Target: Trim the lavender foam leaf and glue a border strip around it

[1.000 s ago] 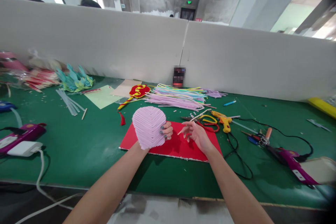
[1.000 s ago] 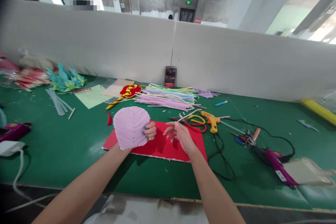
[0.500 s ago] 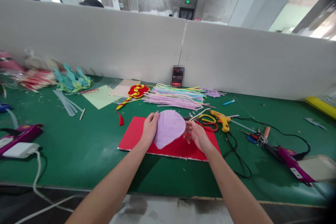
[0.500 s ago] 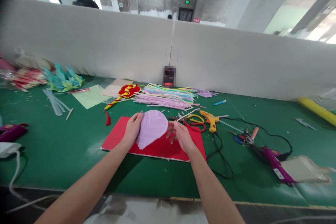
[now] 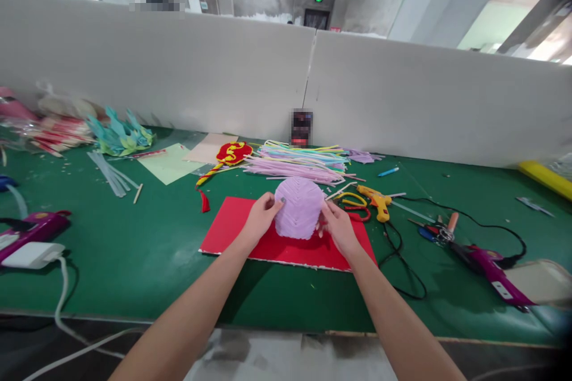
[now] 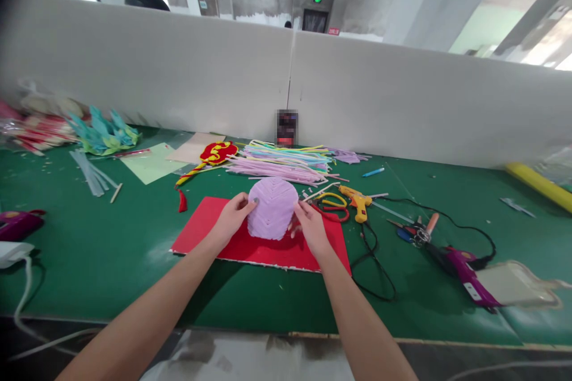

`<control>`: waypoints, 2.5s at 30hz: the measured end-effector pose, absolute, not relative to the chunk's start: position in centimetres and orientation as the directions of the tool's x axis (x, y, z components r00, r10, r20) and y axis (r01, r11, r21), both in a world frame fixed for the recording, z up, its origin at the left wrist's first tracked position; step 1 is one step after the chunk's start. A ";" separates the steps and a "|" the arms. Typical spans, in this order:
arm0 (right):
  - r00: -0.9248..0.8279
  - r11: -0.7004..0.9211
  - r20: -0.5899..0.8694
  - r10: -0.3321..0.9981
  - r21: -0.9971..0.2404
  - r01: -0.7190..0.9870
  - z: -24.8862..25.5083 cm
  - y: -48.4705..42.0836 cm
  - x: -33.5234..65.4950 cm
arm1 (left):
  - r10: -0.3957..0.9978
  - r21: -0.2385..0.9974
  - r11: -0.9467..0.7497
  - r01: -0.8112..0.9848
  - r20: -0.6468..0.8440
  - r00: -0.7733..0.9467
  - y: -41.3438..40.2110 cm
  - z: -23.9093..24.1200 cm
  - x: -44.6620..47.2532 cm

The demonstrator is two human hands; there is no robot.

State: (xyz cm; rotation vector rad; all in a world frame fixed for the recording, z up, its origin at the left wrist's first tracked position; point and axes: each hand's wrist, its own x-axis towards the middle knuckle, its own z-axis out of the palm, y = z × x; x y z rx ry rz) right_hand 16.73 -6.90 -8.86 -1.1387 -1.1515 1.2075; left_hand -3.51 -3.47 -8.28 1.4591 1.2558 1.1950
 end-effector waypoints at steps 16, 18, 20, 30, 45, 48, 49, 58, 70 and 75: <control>0.214 0.199 0.325 0.921 -0.866 0.460 -9.9 -6.8 16.8 | 0.968 0.665 -0.170 0.727 0.252 -0.004 -2.7 -9.6 -4.6; 0.208 0.201 0.341 0.917 -0.845 0.496 -10.1 -6.6 16.8 | 0.970 0.625 -0.159 0.764 0.245 0.002 -2.5 -9.8 -4.6; 0.186 0.204 0.343 0.921 -0.830 0.520 -10.4 -6.4 16.9 | 0.970 0.595 -0.147 0.790 0.242 -0.001 -2.5 -9.8 -4.6; 0.070 0.263 0.377 0.924 -0.756 0.599 -10.1 -5.9 16.9 | 0.961 0.530 -0.122 0.839 0.274 -0.033 -3.0 -10.0 -4.6; -0.060 0.350 0.423 0.904 -0.653 0.671 -11.4 -6.1 17.0 | 0.950 0.550 -0.191 0.813 0.311 0.013 -2.4 -10.4 -4.8; -0.075 0.355 0.426 0.902 -0.631 0.690 -11.5 -6.2 17.0 | 0.952 0.556 -0.181 0.811 0.305 0.004 -2.3 -10.4 -4.6; -0.077 0.357 0.429 0.900 -0.624 0.695 -11.5 -6.2 17.0 | 0.953 0.558 -0.176 0.811 0.303 -0.002 -2.3 -10.4 -4.6; -0.051 0.347 0.455 0.889 -0.596 0.724 -11.6 -6.4 16.7 | 0.963 0.569 -0.116 0.814 0.266 -0.049 -2.7 -10.2 -4.4; 0.010 0.337 0.485 0.874 -0.622 0.707 -10.8 -6.6 16.5 | 0.948 0.600 -0.090 0.795 0.296 -0.116 -3.4 -9.5 -4.5; 0.060 0.336 0.506 0.861 -0.653 0.679 -10.7 -6.6 17.0 | 0.912 0.606 -0.160 0.779 0.393 -0.118 -2.0 -6.3 -3.8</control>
